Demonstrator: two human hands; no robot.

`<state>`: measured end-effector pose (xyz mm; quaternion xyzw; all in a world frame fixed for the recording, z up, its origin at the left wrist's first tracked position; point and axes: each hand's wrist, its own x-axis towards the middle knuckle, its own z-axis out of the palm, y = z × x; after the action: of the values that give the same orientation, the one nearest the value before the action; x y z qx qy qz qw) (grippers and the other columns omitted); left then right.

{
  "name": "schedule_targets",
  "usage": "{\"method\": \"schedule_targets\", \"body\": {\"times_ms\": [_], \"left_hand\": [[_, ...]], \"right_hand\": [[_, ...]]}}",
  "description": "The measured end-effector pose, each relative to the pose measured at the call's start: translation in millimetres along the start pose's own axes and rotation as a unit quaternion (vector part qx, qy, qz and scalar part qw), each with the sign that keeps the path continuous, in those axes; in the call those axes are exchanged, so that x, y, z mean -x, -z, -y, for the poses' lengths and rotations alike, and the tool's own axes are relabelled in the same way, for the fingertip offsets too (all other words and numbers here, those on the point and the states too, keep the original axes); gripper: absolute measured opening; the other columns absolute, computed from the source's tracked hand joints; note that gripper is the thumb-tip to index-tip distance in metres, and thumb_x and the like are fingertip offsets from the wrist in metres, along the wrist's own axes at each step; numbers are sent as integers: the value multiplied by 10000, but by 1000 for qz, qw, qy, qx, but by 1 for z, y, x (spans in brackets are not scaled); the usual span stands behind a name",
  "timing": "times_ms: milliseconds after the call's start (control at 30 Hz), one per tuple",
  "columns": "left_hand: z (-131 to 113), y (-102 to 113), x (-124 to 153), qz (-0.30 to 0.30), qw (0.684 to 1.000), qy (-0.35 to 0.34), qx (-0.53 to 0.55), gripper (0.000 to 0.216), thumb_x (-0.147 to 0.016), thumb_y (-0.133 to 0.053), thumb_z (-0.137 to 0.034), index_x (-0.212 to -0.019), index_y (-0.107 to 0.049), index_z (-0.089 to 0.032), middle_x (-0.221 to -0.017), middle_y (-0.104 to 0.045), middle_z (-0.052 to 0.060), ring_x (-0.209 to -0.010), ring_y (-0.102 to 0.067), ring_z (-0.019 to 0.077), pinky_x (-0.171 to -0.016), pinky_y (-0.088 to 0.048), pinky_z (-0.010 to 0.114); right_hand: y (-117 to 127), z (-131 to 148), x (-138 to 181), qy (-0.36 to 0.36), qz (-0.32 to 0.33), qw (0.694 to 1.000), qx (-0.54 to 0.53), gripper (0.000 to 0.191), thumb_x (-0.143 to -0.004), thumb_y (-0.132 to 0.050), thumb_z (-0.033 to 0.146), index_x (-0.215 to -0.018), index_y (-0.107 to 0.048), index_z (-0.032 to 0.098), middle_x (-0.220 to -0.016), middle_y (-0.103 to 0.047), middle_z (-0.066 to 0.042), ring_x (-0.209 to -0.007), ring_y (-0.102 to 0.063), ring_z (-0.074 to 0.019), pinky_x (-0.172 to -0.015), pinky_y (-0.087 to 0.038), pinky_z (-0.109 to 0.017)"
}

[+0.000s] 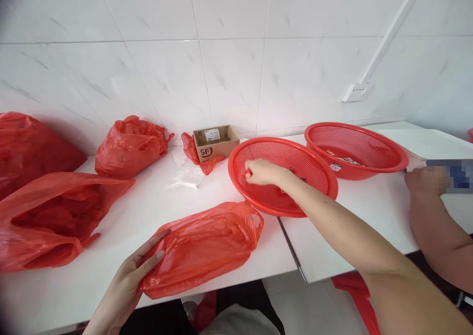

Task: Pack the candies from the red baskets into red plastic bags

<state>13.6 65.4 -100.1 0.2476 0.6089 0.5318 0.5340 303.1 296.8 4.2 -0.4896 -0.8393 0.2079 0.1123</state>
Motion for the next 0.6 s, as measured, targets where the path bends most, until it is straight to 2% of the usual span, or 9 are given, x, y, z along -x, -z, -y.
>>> {"method": "schedule_targets", "body": {"times_ms": [100,200,300,367,467,533,600], "left_hand": [[-2,-6,2,5,1000,-12,4,747,-695,-788,-445,-1367,-562,-209,-1258,-677,117,-1157,-623,333,-997,-491,417],[-3,-15,1,27,999,-19,0,753,-711,-783,-429,-1389,-536,-213,-1309,-646,114,-1231,-570,334,-1009,-482,407],[-1,-20,-2,42,999,-18,2,748,-732,-768,-424,-1408,-509,-236,-1386,-590,102,-1268,-541,326,-1019,-478,400],[2,-20,-4,39,999,-25,0,729,-742,-761,-418,-1405,-513,-243,-1421,-558,94,-1288,-524,319,-1033,-468,386],[8,-15,-5,33,999,-31,-9,724,-754,-749,-423,-1414,-501,-259,-1424,-557,86,-1301,-512,318,-1051,-451,386],[10,-12,-5,27,999,-35,-18,717,-765,-738,-435,-1417,-494,-265,-1424,-557,85,-1316,-496,322,-1075,-427,407],[12,-11,-4,18,999,-40,-28,691,-771,-731,-449,-1401,-511,-268,-1446,-536,80,-1350,-456,323,-1103,-393,427]], "right_hand": [[-4,32,10,89,10,990,-105,246,-901,-586,455,-943,-568,213,-884,-659,-21,-777,-624,-178,-662,-485,-288],[-40,61,31,176,116,964,-163,256,-904,-548,486,-939,-558,233,-867,-663,-8,-722,-611,-165,-617,-454,-279],[-81,74,45,173,153,967,-111,240,-826,-647,474,-842,-597,240,-841,-670,-28,-775,-605,-210,-662,-440,-322],[-89,72,45,155,155,969,-111,276,-808,-667,497,-955,-642,265,-885,-690,-45,-841,-619,-240,-708,-448,-343],[-64,56,36,122,121,975,-142,428,-879,-558,556,-1218,-582,296,-1024,-700,-47,-818,-648,-202,-718,-471,-322],[-35,32,24,84,54,987,-129,437,-903,-498,584,-1219,-580,294,-1075,-689,-46,-787,-655,-180,-722,-478,-313],[-9,-4,8,19,1,999,-43,453,-890,-496,605,-1212,-591,301,-1138,-671,-59,-858,-660,-216,-772,-479,-346]]}}
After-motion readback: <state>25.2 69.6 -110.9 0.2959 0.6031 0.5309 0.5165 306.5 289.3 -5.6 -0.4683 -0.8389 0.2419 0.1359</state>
